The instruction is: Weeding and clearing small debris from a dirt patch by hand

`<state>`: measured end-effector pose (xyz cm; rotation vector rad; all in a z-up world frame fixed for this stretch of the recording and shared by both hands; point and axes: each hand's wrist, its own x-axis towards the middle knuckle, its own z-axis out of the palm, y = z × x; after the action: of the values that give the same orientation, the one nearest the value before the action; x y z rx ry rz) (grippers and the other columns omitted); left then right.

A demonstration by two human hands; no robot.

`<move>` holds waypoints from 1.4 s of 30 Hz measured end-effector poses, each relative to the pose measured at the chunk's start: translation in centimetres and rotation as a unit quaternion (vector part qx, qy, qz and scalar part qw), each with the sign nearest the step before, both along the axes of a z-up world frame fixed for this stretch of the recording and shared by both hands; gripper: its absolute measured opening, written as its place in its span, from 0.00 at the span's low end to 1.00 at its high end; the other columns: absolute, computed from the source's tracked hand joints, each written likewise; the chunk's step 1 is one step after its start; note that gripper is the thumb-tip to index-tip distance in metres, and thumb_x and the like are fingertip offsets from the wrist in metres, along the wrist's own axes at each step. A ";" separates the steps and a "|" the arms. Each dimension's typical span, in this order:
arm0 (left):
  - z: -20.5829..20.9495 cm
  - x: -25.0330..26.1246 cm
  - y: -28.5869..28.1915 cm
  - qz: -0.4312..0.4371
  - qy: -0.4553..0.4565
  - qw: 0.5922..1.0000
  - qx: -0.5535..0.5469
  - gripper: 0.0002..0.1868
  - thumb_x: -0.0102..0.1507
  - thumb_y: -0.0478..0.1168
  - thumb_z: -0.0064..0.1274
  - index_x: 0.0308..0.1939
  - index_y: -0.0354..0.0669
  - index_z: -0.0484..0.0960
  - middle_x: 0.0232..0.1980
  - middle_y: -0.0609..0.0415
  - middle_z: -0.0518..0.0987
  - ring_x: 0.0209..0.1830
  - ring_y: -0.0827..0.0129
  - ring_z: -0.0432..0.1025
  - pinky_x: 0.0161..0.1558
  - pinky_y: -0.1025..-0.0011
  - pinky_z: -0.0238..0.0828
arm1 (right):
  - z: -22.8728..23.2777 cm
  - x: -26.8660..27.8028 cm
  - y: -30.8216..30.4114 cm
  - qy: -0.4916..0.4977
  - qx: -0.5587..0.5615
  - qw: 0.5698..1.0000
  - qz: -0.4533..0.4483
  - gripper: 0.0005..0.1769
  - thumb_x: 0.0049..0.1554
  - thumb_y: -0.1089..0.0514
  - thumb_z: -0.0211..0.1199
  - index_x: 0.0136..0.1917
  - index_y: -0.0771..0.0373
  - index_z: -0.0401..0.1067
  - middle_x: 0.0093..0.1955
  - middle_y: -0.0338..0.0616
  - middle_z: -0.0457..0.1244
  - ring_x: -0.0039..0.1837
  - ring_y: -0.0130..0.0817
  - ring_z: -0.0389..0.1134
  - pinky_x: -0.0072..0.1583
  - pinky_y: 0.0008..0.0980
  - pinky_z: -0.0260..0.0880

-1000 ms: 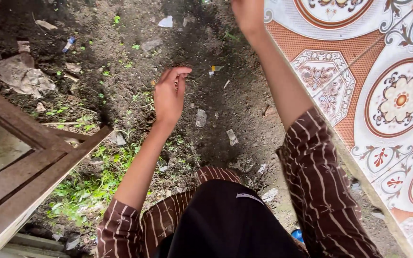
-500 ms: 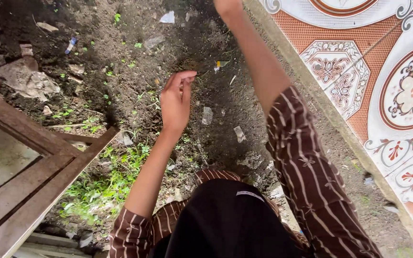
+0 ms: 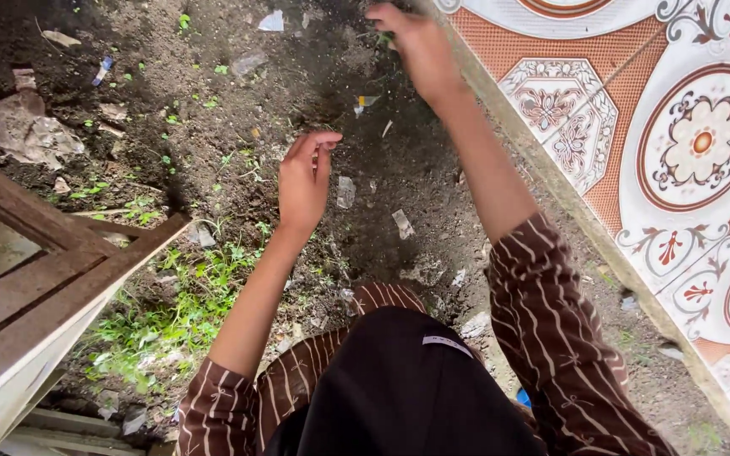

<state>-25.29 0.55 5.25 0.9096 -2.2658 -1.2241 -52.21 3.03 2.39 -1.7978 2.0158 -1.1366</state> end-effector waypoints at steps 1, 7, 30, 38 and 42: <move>0.4 0.1 0.0 0.002 -0.008 1.000 -0.001 0.13 0.68 0.25 0.43 0.53 0.38 0.79 0.46 0.47 0.80 0.33 0.71 0.76 0.36 0.76 0.82 | -0.6 -0.1 -0.7 0.131 0.029 0.991 -0.005 0.39 0.40 0.87 0.54 0.61 0.58 0.65 0.43 0.47 0.63 0.43 0.37 0.67 0.41 0.34 0.73; 1.8 2.7 0.4 0.032 0.014 0.999 -0.012 0.14 0.67 0.23 0.44 0.52 0.37 0.79 0.48 0.46 0.81 0.44 0.64 0.78 0.53 0.70 0.81 | -1.9 0.7 -3.2 0.246 0.083 0.964 -0.056 0.38 0.33 0.87 0.50 0.56 0.63 0.62 0.34 0.48 0.62 0.30 0.38 0.67 0.25 0.28 0.71; -2.2 19.8 5.1 0.090 -0.148 0.978 -0.116 0.07 0.62 0.35 0.59 0.43 0.50 0.82 0.38 0.50 0.77 0.40 0.45 0.78 0.40 0.49 0.78 | -2.5 25.5 9.8 -0.171 0.179 0.948 0.199 0.31 0.48 0.74 0.70 0.61 0.62 0.62 0.52 0.63 0.62 0.55 0.62 0.67 0.53 0.53 0.73; -7.3 18.7 7.2 -0.069 -0.280 0.921 -0.262 0.28 0.57 0.47 0.67 0.57 0.49 0.73 0.59 0.53 0.66 0.64 0.54 0.61 0.57 0.54 0.73 | -5.2 26.2 10.2 -0.085 0.034 0.973 0.213 0.22 0.53 0.77 0.60 0.56 0.61 0.60 0.32 0.49 0.61 0.35 0.44 0.65 0.40 0.37 0.65; -5.0 17.8 6.6 -0.091 -0.259 0.931 -0.240 0.27 0.59 0.45 0.62 0.61 0.50 0.75 0.60 0.56 0.74 0.61 0.58 0.68 0.61 0.59 0.72 | -0.5 27.0 9.7 -0.128 -0.040 0.985 0.105 0.15 0.56 0.79 0.55 0.47 0.63 0.57 0.35 0.46 0.65 0.35 0.33 0.69 0.33 0.18 0.73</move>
<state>-7.53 7.19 0.23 0.9141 -2.9343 -0.4581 -25.20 12.77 1.88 -1.7469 1.6174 -1.3203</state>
